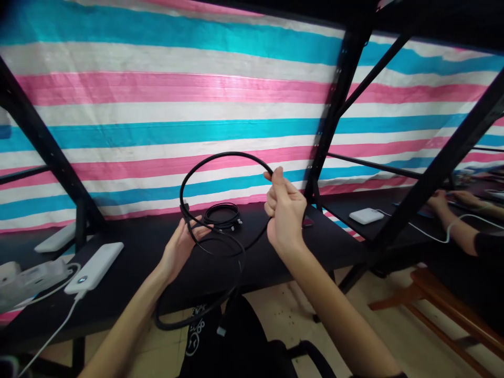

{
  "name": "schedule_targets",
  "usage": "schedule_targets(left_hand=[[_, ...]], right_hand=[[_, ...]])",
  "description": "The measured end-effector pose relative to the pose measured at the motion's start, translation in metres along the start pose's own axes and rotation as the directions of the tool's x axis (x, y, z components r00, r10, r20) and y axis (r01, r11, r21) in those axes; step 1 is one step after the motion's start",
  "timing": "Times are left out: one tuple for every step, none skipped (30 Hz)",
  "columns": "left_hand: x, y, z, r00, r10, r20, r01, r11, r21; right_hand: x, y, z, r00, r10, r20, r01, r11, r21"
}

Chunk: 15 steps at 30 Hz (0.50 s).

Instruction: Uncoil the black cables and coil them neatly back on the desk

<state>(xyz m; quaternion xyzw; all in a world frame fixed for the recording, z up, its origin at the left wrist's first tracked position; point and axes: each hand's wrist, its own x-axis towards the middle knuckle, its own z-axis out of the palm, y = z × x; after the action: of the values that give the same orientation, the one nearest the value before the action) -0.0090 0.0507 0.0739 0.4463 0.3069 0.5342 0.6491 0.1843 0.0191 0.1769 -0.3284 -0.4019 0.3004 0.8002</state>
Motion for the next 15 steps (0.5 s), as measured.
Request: schedule_targets(left_hand=[[-0.001, 0.004, 0.002, 1.0, 0.019, 0.02, -0.017, 0.997, -0.069], [-0.002, 0.008, 0.004, 0.999, 0.026, 0.036, -0.021, 0.993, -0.119], [-0.004, 0.011, 0.006, 0.999, 0.026, 0.045, -0.02, 0.99, -0.141], [-0.004, 0.012, 0.007, 0.999, 0.03, 0.036, -0.025, 0.991, -0.133], [-0.005, 0.011, 0.007, 0.999, 0.045, 0.012, -0.043, 0.995, -0.095], [-0.005, 0.01, 0.008, 0.997, 0.074, -0.024, -0.075, 0.997, -0.034], [-0.005, 0.009, 0.009, 0.991, 0.116, -0.063, -0.114, 0.993, 0.036], [-0.004, 0.007, 0.009, 0.982, 0.166, -0.095, -0.157, 0.983, 0.094], [-0.003, 0.006, 0.009, 0.97, 0.212, -0.115, -0.198, 0.973, 0.123], [-0.002, 0.006, 0.009, 0.962, 0.245, -0.121, -0.232, 0.966, 0.115], [-0.001, 0.007, 0.009, 0.957, 0.263, -0.121, -0.256, 0.964, 0.074], [0.0, 0.01, 0.008, 0.956, 0.267, -0.119, -0.268, 0.963, 0.009], [0.001, 0.013, 0.006, 0.959, 0.259, -0.111, -0.268, 0.961, -0.066], [0.001, 0.018, 0.003, 0.964, 0.246, -0.096, -0.258, 0.957, -0.136], [0.0, 0.023, 0.0, 0.97, 0.232, -0.079, -0.243, 0.95, -0.197]], right_hand=[[-0.001, 0.006, 0.002, 1.0, 0.01, -0.006, -0.01, 1.0, 0.011], [-0.001, 0.013, 0.003, 1.0, 0.029, -0.003, -0.029, 0.999, 0.016], [-0.002, 0.019, 0.003, 0.998, 0.055, 0.008, -0.055, 0.998, 0.014], [-0.002, 0.025, 0.003, 0.996, 0.084, 0.024, -0.084, 0.996, 0.007], [-0.002, 0.03, 0.003, 0.993, 0.11, 0.039, -0.11, 0.994, -0.004], [-0.002, 0.033, 0.003, 0.99, 0.13, 0.052, -0.13, 0.991, -0.018], [-0.002, 0.036, 0.004, 0.988, 0.142, 0.062, -0.14, 0.99, -0.033], [-0.001, 0.037, 0.004, 0.987, 0.146, 0.07, -0.142, 0.989, -0.049], [-0.001, 0.038, 0.005, 0.986, 0.143, 0.08, -0.139, 0.988, -0.063], [0.001, 0.039, 0.005, 0.986, 0.138, 0.092, -0.132, 0.988, -0.075], [0.003, 0.04, 0.006, 0.985, 0.131, 0.111, -0.122, 0.989, -0.082], [0.006, 0.041, 0.006, 0.983, 0.124, 0.133, -0.113, 0.99, -0.087], [0.009, 0.042, 0.005, 0.979, 0.124, 0.16, -0.11, 0.99, -0.091], [0.013, 0.045, 0.004, 0.973, 0.134, 0.187, -0.117, 0.988, -0.098], [0.017, 0.048, 0.002, 0.964, 0.158, 0.213, -0.137, 0.985, -0.108]])
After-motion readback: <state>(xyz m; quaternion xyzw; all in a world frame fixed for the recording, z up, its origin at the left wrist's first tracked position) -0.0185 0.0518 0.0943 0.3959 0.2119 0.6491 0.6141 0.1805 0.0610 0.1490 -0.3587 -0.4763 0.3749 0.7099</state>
